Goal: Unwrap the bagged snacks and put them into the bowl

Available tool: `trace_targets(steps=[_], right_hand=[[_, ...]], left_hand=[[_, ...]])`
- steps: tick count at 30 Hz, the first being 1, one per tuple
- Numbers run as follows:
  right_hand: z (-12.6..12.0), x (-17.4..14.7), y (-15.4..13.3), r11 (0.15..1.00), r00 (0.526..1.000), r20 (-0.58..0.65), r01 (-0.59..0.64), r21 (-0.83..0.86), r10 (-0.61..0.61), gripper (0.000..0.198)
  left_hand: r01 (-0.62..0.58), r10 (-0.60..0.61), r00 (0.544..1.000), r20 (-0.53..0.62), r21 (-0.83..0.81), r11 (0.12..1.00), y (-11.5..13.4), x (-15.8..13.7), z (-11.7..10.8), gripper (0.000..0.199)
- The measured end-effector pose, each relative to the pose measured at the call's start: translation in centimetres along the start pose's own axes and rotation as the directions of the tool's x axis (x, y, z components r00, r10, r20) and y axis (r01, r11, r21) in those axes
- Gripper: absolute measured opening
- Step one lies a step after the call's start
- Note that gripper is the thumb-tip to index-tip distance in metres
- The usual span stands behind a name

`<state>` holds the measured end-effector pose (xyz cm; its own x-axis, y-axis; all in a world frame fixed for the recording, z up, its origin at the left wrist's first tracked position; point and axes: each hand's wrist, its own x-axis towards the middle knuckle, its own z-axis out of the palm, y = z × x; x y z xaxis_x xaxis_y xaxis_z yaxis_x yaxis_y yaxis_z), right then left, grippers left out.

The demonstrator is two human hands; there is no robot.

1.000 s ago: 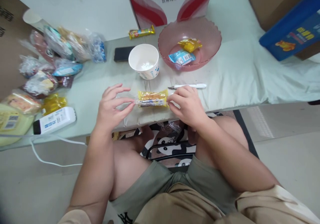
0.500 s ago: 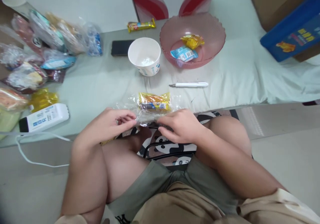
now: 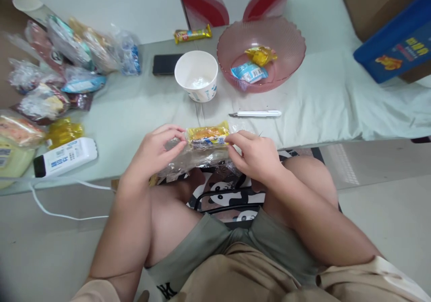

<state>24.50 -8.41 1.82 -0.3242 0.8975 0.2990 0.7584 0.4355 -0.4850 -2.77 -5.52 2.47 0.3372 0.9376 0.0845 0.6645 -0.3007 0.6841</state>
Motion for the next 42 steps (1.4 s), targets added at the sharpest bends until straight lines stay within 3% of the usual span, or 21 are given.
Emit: trace_targets(steps=[3, 6, 9, 12, 14, 15, 17, 19, 21, 23, 26, 29, 32, 35, 38, 42], right_hand=[[-0.1, -0.4, 0.3, 0.999, 0.999, 0.017, 0.031, 0.005, -0.031, 0.021], [-0.1, -0.7, 0.6, 0.998, 0.998, 0.001, 0.059, 0.002, -0.059, 0.023], [-0.1, -0.8, 0.7, 0.998, 0.998, 0.003, 0.06, -0.022, -0.06, 0.026], [-0.3, -0.7, 0.6, 0.995, 1.0, 0.016, -0.012, -0.095, 0.014, 0.03], [-0.6, -0.4, 0.6, 0.982, 0.993, 0.036, -0.106, -0.159, 0.113, 0.039], [-0.7, -0.3, 0.6, 0.97, 0.984, 0.056, -0.157, -0.184, 0.17, 0.045], [-0.9, 0.1, 0.7, 0.947, 0.957, 0.108, -0.244, -0.208, 0.27, 0.057], [-1.0, 0.3, 0.8, 0.934, 0.933, 0.147, -0.297, -0.199, 0.328, 0.066], [-0.9, 0.5, 1.0, 0.93, 0.926, 0.15, -0.319, -0.184, 0.347, 0.072], [-0.8, 0.6, 1.2, 0.928, 0.927, 0.132, -0.325, -0.18, 0.35, 0.077], [-0.7, 0.7, 1.2, 0.933, 0.937, 0.099, -0.313, -0.179, 0.334, 0.076], [-0.4, 0.7, 0.9, 0.946, 0.95, 0.114, -0.265, -0.187, 0.289, 0.068], [0.1, 0.5, 0.5, 0.959, 0.954, 0.19, -0.193, -0.21, 0.233, 0.068], [0.7, 0.2, 0.4, 0.965, 0.964, 0.201, -0.128, -0.229, 0.176, 0.071], [0.8, -0.1, 0.4, 0.971, 0.988, 0.094, -0.098, -0.218, 0.121, 0.065], [0.6, -0.1, 0.2, 0.989, 0.994, -0.107, -0.013, -0.15, -0.003, 0.035]], left_hand=[[0.084, -0.098, 0.992, -0.084, -0.159, 0.984, 0.0, 0.7, 1.0, 0.012], [0.163, -0.234, 0.954, -0.184, -0.335, 0.928, -0.4, 1.6, 1.7, 0.017], [0.242, -0.359, 0.918, -0.171, -0.476, 0.845, -1.0, 2.6, 1.9, 0.021], [0.327, -0.462, 0.874, -0.152, -0.518, 0.79, -1.4, 3.0, 1.5, 0.017], [0.311, -0.443, 0.878, -0.181, -0.489, 0.815, -1.6, 2.8, 1.0, 0.025], [0.28, -0.395, 0.901, -0.18, -0.454, 0.846, -1.6, 2.5, 0.8, 0.034], [0.207, -0.259, 0.96, -0.109, -0.35, 0.913, -1.4, 1.9, 0.5, 0.051], [0.158, -0.162, 0.987, 0.004, -0.237, 0.959, -1.1, 1.3, 0.4, 0.061], [0.146, -0.145, 0.989, 0.024, -0.164, 0.975, -0.9, 1.1, 0.5, 0.054], [0.166, -0.182, 0.98, -0.079, -0.176, 0.97, -0.9, 1.2, 0.6, 0.032], [0.2, -0.297, 0.904, -0.307, -0.311, 0.929, -1.3, 2.0, 0.5, 0.007], [0.193, -0.448, 0.786, -0.425, -0.52, 0.832, -1.7, 3.1, 0.4, 0.014], [0.177, -0.596, 0.698, -0.396, -0.712, 0.68, -2.1, 4.2, -0.1, 0.019], [0.121, -0.672, 0.646, -0.364, -0.82, 0.56, -2.3, 4.3, -0.9, 0.025], [0.108, -0.684, 0.666, -0.297, -0.869, 0.482, -2.2, 3.3, -1.5, 0.031], [0.431, -0.691, 0.722, -0.043, -0.753, 0.497, -1.6, 1.6, -1.2, 0.033]])
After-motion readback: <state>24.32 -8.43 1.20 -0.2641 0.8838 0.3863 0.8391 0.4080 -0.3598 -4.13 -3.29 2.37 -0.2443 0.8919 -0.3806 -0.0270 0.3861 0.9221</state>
